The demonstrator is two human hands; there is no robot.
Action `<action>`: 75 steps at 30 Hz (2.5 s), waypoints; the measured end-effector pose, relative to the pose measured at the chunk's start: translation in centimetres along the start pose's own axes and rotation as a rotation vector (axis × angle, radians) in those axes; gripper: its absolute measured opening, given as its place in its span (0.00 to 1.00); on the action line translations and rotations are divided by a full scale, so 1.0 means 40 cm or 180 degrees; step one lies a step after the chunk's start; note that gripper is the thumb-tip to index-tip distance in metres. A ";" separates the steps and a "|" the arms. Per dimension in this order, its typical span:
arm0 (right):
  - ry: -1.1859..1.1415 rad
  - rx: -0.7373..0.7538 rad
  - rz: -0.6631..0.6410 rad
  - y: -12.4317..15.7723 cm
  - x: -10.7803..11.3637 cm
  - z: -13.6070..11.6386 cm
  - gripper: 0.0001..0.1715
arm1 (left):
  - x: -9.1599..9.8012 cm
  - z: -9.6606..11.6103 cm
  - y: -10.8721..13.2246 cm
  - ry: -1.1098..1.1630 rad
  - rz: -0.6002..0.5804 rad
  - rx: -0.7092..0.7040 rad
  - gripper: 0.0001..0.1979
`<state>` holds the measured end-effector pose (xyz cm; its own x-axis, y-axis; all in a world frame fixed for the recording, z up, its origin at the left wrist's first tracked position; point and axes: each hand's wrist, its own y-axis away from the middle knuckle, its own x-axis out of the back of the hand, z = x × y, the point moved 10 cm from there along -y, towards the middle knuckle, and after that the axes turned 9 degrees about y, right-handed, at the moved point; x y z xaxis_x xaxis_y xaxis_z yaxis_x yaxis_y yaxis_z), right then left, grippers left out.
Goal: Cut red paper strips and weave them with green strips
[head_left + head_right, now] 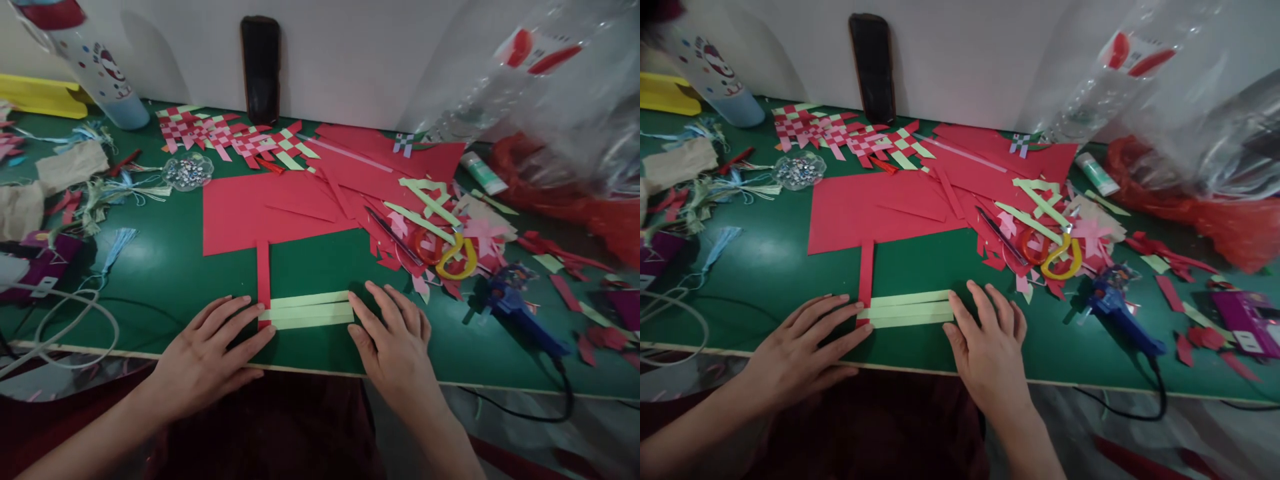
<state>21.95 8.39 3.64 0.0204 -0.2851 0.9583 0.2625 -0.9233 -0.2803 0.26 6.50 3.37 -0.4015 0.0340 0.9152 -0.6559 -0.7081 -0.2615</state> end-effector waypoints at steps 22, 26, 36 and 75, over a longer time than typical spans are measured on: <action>-0.0357 0.0008 0.0191 -0.050 0.018 -0.012 0.17 | 0.000 0.005 0.000 0.0042 0.0002 -0.0092 0.23; -0.0535 0.0211 0.0192 -0.026 0.036 -0.076 0.17 | -0.001 0.003 0.002 0.0060 0.0028 -0.0093 0.23; -0.0368 0.0200 0.0046 -0.016 0.024 -0.084 0.16 | -0.003 0.002 0.004 0.0077 0.0021 -0.0067 0.23; -0.0700 0.0607 0.0065 -0.073 0.018 -0.203 0.13 | 0.002 0.005 -0.003 -0.0070 -0.0021 -0.0172 0.22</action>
<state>13.37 8.77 4.70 0.2307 -0.2212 0.9475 0.4361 -0.8470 -0.3039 0.43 6.46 3.53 -0.3832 0.0227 0.9234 -0.6924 -0.6687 -0.2709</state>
